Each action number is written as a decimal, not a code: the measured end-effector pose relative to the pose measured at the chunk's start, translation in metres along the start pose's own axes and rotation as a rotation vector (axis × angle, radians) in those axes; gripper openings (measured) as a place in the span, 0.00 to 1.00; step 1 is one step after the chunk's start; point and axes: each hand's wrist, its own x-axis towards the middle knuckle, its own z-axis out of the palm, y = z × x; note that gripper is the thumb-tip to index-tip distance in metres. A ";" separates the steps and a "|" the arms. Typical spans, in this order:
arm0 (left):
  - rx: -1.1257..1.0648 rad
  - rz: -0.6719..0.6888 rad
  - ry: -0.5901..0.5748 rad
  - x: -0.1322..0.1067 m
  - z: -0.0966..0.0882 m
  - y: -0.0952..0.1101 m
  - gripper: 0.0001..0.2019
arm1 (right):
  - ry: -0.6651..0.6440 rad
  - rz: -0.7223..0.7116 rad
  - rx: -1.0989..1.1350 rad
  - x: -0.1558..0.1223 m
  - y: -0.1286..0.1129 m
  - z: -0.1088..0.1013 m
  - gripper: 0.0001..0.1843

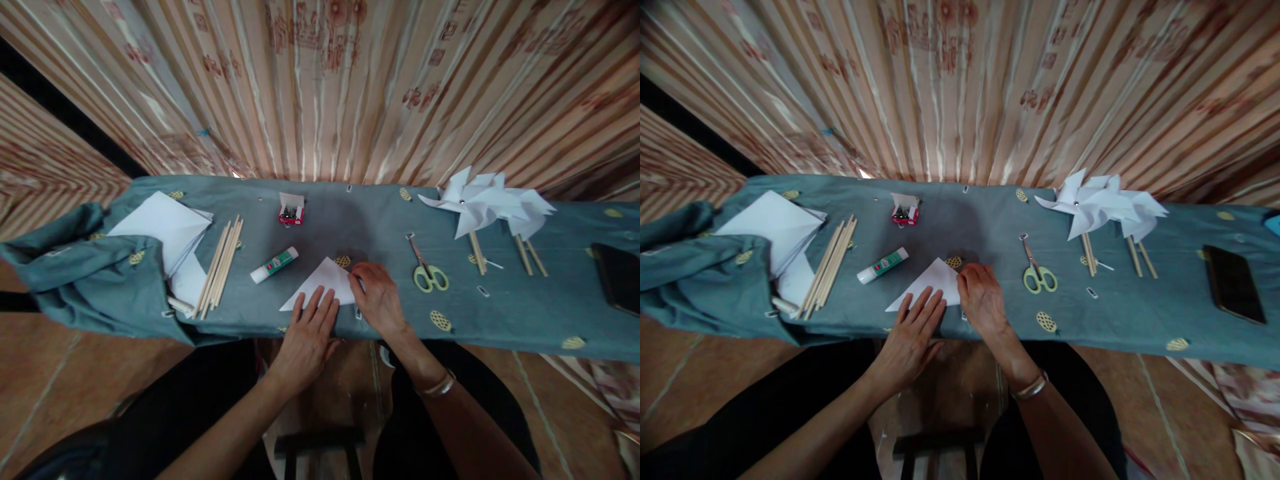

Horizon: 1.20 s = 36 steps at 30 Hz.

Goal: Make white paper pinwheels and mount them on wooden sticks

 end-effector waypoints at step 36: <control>0.061 -0.196 0.158 -0.073 0.006 -0.019 0.36 | -0.039 0.124 0.149 -0.044 0.031 -0.031 0.17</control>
